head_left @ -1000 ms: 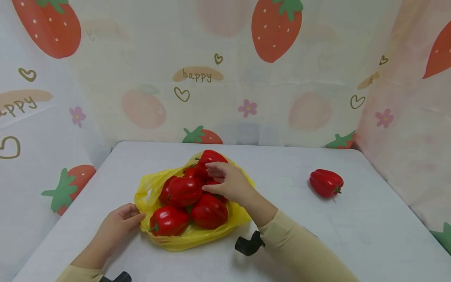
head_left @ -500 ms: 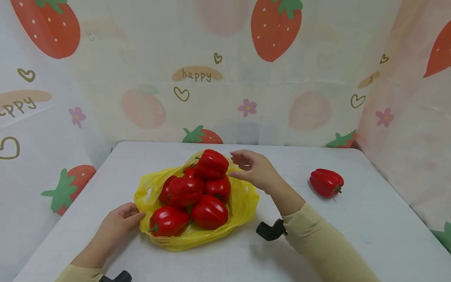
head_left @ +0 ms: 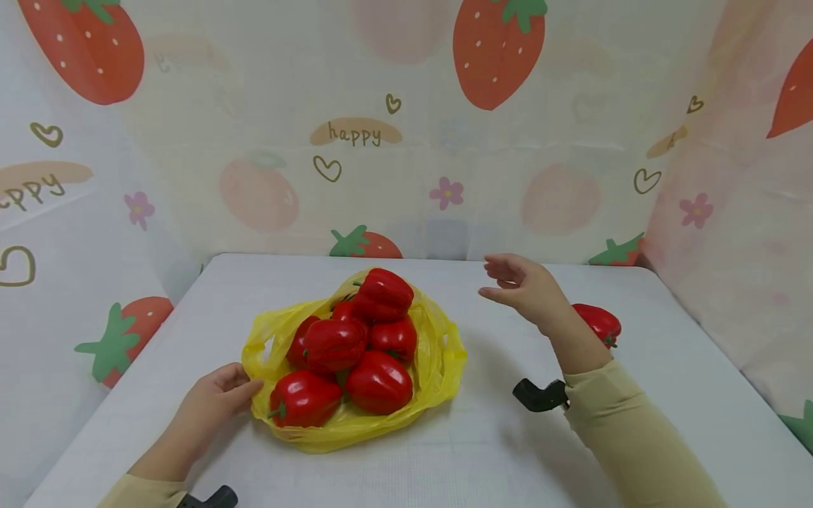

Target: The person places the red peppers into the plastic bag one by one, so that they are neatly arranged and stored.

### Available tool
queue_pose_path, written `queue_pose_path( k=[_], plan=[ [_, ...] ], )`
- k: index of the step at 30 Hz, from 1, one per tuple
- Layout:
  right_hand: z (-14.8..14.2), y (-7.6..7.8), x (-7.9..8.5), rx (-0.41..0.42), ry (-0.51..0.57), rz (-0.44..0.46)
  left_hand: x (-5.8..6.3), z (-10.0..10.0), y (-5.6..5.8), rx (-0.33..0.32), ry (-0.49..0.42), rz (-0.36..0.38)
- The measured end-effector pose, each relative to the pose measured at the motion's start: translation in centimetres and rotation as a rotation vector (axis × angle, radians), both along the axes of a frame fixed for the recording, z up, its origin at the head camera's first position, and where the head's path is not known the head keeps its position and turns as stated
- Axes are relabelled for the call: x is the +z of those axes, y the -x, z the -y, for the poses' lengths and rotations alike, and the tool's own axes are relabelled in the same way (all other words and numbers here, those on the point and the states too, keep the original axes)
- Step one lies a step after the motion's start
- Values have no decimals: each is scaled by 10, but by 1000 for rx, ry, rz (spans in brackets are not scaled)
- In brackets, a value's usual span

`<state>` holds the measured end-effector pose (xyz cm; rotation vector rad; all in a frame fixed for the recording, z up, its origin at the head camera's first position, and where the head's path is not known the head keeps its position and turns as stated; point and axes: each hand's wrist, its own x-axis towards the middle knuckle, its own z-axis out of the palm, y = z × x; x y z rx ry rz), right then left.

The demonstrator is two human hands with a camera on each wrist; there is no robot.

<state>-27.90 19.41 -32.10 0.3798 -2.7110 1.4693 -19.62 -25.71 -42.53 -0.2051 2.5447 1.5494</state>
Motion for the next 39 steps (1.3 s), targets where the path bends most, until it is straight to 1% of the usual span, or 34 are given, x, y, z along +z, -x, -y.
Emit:
queue_pose_path(
  k=[8,12,19,24,30,33,39],
  plan=[
    [-57,-3,0,-99,-86,14,1,1,-1,-1,-6,-9],
    [-84,-6,-2,-152,-151,26,3,1,-2,0,3,-6],
    [-119,-11,-11,-196,-210,61,4,0,-4,-4,14,-6],
    [-138,-12,-21,-223,-239,64,3,1,-4,-3,19,-7],
    [-152,-16,-32,-258,-247,89,2,2,-4,-4,20,-6],
    [-158,-17,-38,-279,-249,123,2,2,-4,-1,15,-9],
    [-166,-20,-51,-293,-244,185,3,2,-5,-1,13,-12]
  ],
)
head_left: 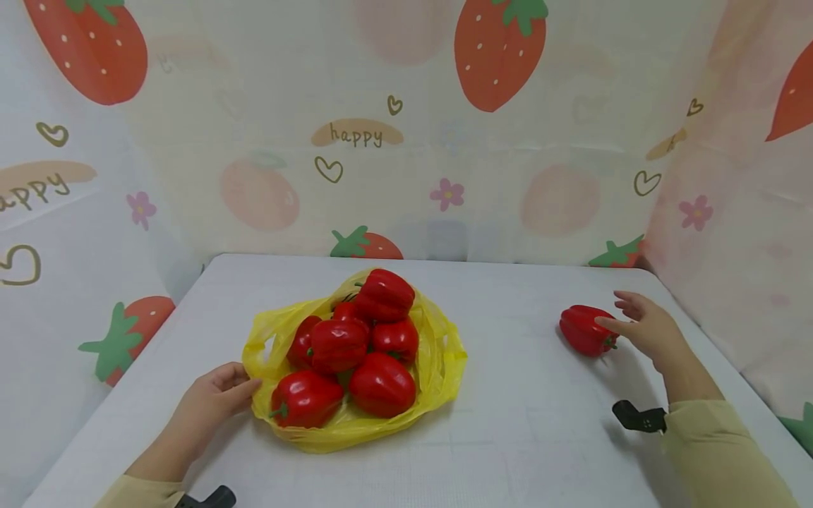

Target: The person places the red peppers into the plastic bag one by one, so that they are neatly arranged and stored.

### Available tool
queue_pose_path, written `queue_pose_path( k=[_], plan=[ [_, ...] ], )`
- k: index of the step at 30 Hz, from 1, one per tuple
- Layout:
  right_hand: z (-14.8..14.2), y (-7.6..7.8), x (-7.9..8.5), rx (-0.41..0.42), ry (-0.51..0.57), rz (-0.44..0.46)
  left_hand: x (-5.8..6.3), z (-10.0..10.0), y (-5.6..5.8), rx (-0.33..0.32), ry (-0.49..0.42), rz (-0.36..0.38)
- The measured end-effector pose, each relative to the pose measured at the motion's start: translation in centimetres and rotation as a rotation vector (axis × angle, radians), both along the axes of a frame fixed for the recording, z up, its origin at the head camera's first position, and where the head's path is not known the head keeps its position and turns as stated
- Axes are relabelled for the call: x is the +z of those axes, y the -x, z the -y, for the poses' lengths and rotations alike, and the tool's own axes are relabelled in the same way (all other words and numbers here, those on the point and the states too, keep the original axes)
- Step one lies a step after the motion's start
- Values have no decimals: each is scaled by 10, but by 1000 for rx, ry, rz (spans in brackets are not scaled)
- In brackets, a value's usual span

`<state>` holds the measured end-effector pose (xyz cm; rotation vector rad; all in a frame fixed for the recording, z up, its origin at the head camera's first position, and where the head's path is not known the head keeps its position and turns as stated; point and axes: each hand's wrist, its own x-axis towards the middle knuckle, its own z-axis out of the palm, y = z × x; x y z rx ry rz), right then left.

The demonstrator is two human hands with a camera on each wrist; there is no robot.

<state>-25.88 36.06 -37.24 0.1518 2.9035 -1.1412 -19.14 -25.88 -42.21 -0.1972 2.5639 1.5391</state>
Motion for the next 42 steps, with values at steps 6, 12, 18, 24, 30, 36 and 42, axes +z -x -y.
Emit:
queue_pose_path(
  k=[6,12,18,24,30,36,42],
  plan=[
    [-4,-2,-14,-17,21,26,0,0,0,-2,-12,-3],
    [-3,-2,-22,-36,32,69,-1,0,0,0,-22,-3],
    [-1,-3,-30,-36,54,69,-2,1,0,-1,-33,-9],
    [1,-2,-37,-33,55,60,-2,2,-1,1,-36,-11],
    [3,-1,-39,-53,47,63,-1,1,-2,-3,-36,-6],
    [3,-2,-39,-62,42,79,0,0,-2,-3,-39,1],
    [4,-4,-37,-63,31,73,0,-1,-2,-2,-40,1]
  ],
)
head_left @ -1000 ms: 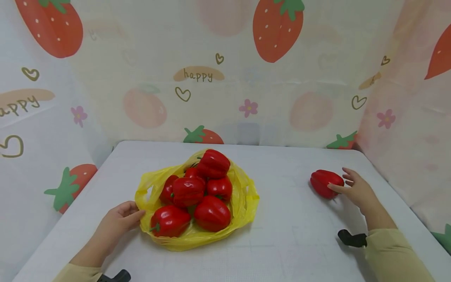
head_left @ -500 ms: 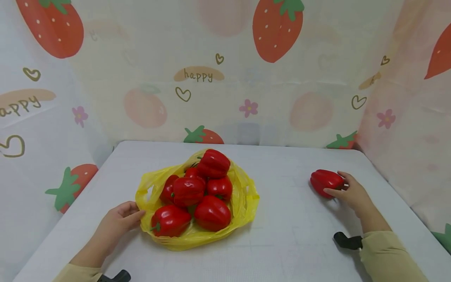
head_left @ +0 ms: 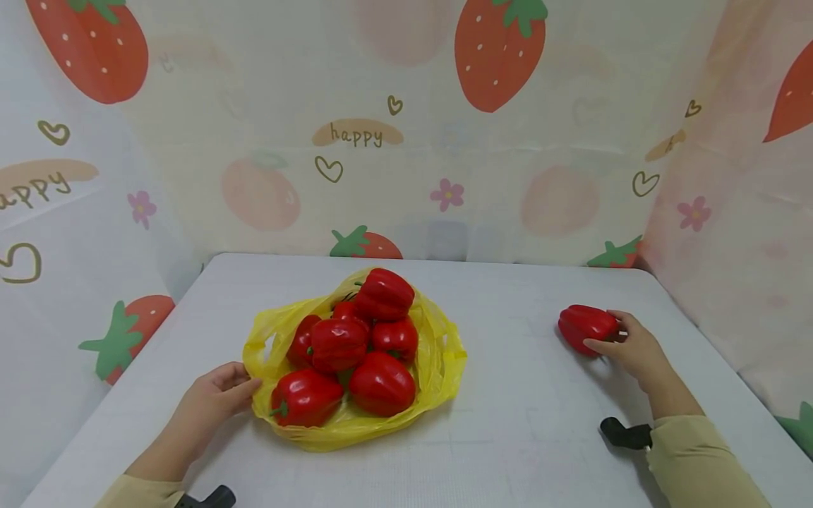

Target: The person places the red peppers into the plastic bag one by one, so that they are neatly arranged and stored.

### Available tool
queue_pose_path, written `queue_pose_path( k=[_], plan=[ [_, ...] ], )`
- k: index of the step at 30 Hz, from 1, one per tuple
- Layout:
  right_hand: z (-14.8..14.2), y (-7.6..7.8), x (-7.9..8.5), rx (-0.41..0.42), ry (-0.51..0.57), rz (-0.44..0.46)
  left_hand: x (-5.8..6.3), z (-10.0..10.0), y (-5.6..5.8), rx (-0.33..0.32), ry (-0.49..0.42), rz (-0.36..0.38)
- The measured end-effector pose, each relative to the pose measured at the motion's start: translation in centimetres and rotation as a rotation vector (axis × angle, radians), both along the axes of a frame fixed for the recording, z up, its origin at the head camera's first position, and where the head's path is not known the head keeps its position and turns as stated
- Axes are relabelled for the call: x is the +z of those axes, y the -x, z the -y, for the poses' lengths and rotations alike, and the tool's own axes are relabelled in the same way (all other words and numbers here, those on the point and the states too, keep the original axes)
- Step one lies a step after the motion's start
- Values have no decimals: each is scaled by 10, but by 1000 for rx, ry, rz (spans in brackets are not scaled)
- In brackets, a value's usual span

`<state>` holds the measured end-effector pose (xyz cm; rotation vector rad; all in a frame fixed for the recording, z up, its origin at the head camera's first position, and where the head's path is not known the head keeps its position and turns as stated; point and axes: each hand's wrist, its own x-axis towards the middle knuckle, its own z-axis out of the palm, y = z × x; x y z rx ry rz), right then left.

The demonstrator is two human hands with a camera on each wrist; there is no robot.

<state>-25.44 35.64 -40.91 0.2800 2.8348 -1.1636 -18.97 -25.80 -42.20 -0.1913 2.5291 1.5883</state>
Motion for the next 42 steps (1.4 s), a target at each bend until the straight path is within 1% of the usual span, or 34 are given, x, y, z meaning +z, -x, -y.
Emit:
queue_pose_path(
  k=[7,11,15,22,26,30,38,42],
  plan=[
    [1,1,0,0,-7,-9,3,-1,-2,-2,12,0],
    [1,1,3,3,-18,-24,4,-1,-2,0,12,-4],
    [3,0,12,18,-11,-57,2,0,-1,3,8,-5],
    [14,2,33,60,19,-115,1,0,1,-4,9,-2],
    [27,2,46,94,26,-154,0,0,1,-4,12,1],
    [46,3,57,151,67,-187,-1,1,2,-3,11,-2],
    [87,4,67,278,146,-210,-1,1,1,-6,10,-7],
    [109,5,73,316,161,-200,-1,1,1,-4,9,-6]
  ],
)
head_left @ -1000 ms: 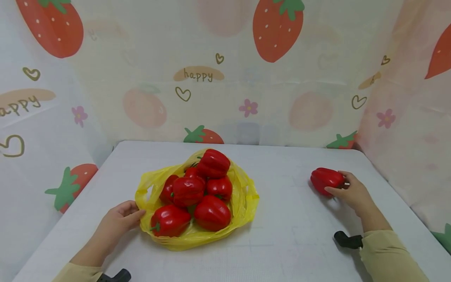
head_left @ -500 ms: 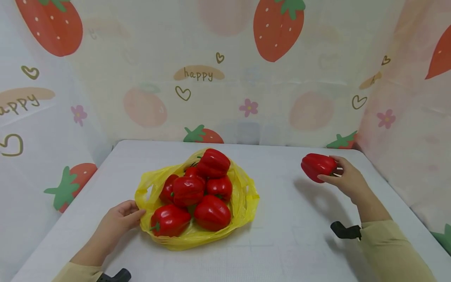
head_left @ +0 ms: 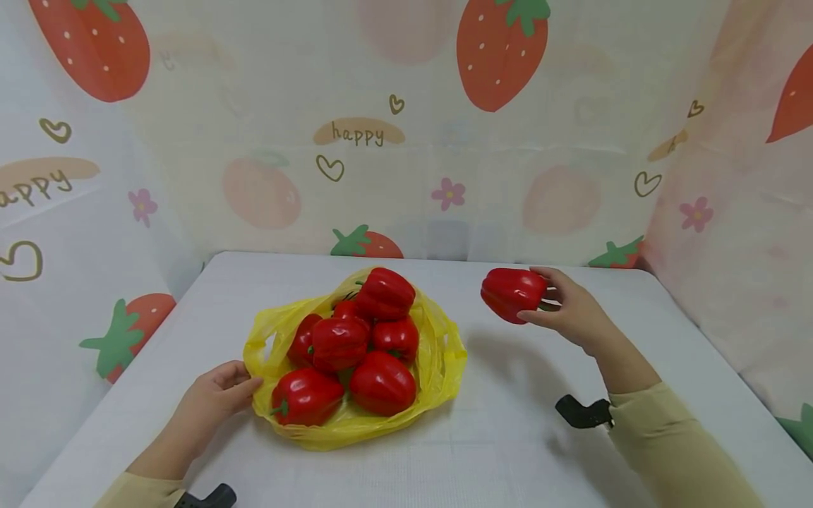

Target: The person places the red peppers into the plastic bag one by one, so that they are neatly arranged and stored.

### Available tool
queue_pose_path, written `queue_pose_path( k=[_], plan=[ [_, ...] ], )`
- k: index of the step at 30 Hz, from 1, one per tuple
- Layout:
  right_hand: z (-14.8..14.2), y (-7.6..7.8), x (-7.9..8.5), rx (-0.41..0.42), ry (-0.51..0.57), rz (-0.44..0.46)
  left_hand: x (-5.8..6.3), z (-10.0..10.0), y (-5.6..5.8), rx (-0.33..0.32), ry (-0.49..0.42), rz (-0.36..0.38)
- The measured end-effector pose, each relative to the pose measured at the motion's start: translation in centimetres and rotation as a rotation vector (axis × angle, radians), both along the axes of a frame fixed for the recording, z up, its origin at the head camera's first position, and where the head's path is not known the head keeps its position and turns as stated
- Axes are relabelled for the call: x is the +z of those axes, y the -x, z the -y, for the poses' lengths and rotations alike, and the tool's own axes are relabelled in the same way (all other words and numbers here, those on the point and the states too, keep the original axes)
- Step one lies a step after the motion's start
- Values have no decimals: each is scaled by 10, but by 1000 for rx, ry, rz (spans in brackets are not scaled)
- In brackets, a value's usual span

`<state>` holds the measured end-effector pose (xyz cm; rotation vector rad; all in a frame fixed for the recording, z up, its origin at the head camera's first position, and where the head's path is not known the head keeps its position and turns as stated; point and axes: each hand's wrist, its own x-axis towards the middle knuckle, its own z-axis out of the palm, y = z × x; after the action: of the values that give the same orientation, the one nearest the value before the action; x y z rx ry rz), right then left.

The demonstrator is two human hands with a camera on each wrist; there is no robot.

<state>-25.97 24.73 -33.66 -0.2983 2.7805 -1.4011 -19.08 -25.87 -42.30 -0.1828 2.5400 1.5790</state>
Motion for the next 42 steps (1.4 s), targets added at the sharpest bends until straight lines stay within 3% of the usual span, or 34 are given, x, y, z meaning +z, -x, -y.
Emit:
queue_pose_path(
  k=[13,26,42],
  plan=[
    [71,-1,7,151,15,11,-1,0,0,2,-1,11],
    [115,-3,2,284,33,14,-1,1,-1,-6,15,-13],
    [140,-8,-8,272,46,49,0,0,-4,-3,-14,-15]
  ],
)
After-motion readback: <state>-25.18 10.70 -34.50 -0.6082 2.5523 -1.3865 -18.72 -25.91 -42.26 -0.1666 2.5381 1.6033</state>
